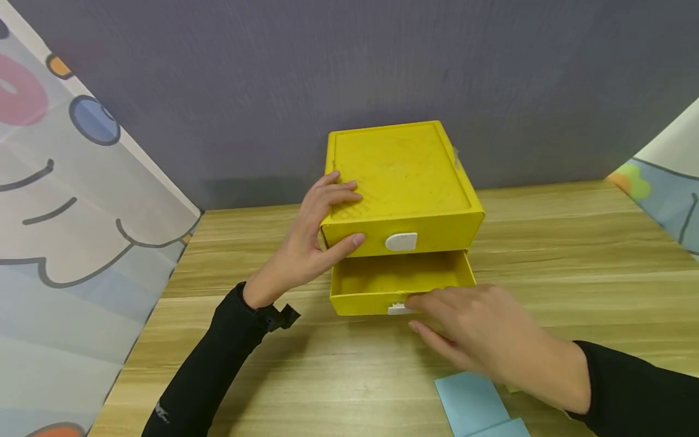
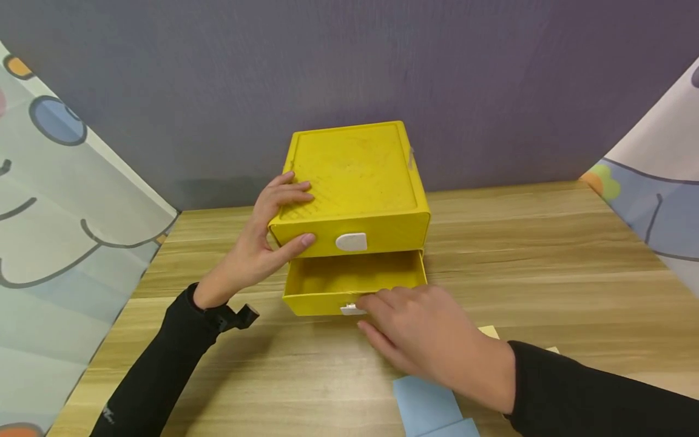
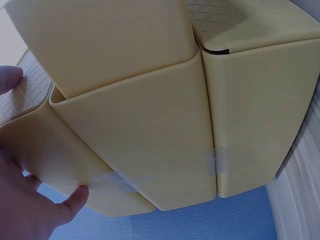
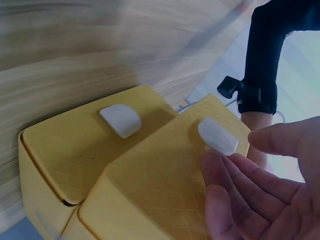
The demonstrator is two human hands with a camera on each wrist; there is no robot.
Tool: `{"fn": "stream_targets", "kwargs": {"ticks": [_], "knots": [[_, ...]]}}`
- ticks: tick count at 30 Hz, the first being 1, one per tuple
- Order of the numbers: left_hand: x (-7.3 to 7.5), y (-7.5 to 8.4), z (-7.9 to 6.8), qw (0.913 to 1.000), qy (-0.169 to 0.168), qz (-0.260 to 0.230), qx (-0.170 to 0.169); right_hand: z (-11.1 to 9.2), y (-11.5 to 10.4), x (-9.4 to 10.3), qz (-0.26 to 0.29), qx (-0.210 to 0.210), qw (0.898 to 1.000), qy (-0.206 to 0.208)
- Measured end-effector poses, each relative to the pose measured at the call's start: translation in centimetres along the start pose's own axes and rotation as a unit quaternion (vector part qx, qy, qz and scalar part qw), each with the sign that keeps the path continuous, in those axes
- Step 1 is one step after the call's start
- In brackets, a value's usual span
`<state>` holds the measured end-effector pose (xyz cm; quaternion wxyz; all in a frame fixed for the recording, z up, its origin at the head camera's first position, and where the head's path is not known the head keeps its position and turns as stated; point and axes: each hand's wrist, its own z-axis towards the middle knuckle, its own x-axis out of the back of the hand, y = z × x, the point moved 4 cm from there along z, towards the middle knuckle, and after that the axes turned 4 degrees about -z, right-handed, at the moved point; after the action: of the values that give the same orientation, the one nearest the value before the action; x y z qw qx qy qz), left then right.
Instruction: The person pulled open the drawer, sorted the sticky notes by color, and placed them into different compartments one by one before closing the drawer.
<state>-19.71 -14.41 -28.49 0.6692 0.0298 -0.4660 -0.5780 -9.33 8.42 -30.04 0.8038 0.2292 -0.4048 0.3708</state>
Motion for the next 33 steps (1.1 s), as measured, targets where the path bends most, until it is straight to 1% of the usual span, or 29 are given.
{"fn": "stream_targets", "kwargs": {"ticks": [5,9,16,21,24,29,33], "knots": [[0.0,0.0,-0.1,1.0000,0.000,0.000,0.001,-0.6,-0.9,0.5,0.002,0.004,1.000,-0.007],[0.0,0.0,-0.1,1.0000,-0.002,-0.004,-0.002,-1.2,-1.5,0.7,0.014,0.012,1.000,0.000],[0.1,0.0,-0.2,1.0000,-0.001,0.000,-0.009,-1.6,-2.2,1.1,0.009,0.029,0.999,0.018],[0.1,-0.1,-0.3,0.9999,0.000,-0.001,-0.011,-1.8,-2.4,1.1,0.011,0.029,0.999,0.008],[0.1,0.0,-0.3,0.9998,0.001,0.000,-0.018,-2.0,-2.4,1.2,0.011,0.028,1.000,-0.008],[0.1,0.1,-0.2,0.9998,0.003,-0.001,-0.021,-2.4,-2.3,1.8,0.033,0.036,0.999,-0.019],[0.1,0.0,-0.1,0.9998,0.004,-0.003,-0.019,-3.0,-2.2,2.0,0.061,0.058,0.996,-0.020]]}}
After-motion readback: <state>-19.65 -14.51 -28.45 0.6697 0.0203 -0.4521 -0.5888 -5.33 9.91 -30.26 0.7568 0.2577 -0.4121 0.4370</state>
